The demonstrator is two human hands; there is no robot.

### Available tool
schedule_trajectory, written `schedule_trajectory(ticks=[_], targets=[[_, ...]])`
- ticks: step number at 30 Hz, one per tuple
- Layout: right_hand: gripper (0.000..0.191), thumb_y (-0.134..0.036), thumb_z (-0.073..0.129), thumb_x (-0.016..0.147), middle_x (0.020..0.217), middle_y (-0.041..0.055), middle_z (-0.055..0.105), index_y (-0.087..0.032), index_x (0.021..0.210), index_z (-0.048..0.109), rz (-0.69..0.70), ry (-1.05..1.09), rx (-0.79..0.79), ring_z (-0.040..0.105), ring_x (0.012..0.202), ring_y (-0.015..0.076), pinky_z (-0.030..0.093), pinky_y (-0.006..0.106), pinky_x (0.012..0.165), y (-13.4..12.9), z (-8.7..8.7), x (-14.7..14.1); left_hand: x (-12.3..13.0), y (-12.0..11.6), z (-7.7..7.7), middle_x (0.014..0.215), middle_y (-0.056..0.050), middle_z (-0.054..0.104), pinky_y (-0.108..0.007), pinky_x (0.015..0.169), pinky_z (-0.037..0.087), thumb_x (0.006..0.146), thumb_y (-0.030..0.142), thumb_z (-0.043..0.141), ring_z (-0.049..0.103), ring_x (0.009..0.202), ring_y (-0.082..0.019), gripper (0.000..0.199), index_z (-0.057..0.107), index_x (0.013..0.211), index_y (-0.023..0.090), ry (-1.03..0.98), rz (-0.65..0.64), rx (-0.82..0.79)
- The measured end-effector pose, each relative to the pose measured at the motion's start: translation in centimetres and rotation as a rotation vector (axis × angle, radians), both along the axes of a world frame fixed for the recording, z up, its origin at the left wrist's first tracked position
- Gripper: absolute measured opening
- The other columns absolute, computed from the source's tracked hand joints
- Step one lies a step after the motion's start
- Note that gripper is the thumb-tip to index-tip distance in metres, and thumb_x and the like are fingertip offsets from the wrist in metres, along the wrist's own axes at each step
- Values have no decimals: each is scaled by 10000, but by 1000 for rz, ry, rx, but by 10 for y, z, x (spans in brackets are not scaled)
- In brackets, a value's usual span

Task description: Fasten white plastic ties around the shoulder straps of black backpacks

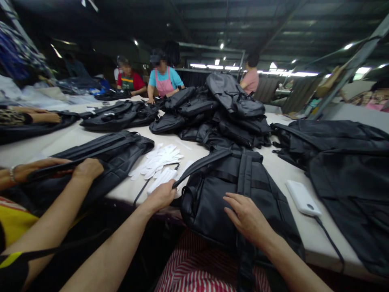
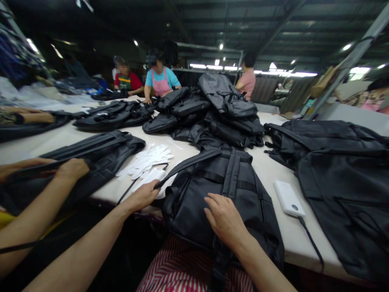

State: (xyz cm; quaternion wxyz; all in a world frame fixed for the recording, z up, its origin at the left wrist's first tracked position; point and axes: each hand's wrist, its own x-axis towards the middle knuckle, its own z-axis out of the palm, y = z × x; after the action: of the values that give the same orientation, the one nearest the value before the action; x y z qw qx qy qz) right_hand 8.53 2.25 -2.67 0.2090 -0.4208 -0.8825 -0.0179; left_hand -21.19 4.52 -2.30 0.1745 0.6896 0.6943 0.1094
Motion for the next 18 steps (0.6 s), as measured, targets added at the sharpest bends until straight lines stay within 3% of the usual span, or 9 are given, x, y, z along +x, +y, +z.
schedule_trajectory(ticks=[2,5,7,10,14,16,18], targets=[[270,-220,519,828,1096,97,622,-184,1083,600,34,41,8,573,1012,214,476,388,839,3,2,-7,-1,-2,22,817,-49,631,-314,707,466,817,289,407,610,764,-180,245,525,1005,186,-311,51,-24],[252,-214,519,826,1058,84,642,-184,1059,610,70,89,-3,590,981,208,488,373,822,6,4,-16,2,-7,63,781,-16,592,-268,605,495,788,353,498,587,618,-124,333,516,1068,174,-972,149,-100],[251,-216,514,828,1046,76,647,-187,1059,609,96,136,-40,594,973,204,487,369,830,8,9,-22,10,-9,87,728,4,560,-220,529,486,767,325,548,543,532,-82,362,529,1093,166,-1259,195,-86],[243,-233,502,838,1024,58,651,-203,1055,608,137,290,-175,597,958,190,482,353,842,9,24,-32,32,-6,112,683,13,550,-188,502,486,734,201,595,533,509,-66,385,529,1110,153,-1486,234,-18],[268,-297,507,842,1003,47,651,-198,1080,582,146,637,-441,611,904,166,489,311,808,9,50,-39,74,3,132,740,-6,584,-182,545,498,741,124,557,579,570,-77,355,519,1093,138,-1671,96,-28],[308,-313,536,822,1009,54,637,-190,1104,557,97,791,-458,605,894,164,492,294,769,9,60,-37,95,7,140,764,-6,591,-190,561,499,748,100,532,597,599,-87,389,479,1130,154,-1723,41,-61],[336,-291,571,790,1030,63,609,-190,1109,545,17,869,-349,585,904,168,483,278,723,10,69,-31,114,10,146,761,0,589,-209,574,503,745,77,522,601,604,-94,439,435,1164,172,-1747,-11,-110]])
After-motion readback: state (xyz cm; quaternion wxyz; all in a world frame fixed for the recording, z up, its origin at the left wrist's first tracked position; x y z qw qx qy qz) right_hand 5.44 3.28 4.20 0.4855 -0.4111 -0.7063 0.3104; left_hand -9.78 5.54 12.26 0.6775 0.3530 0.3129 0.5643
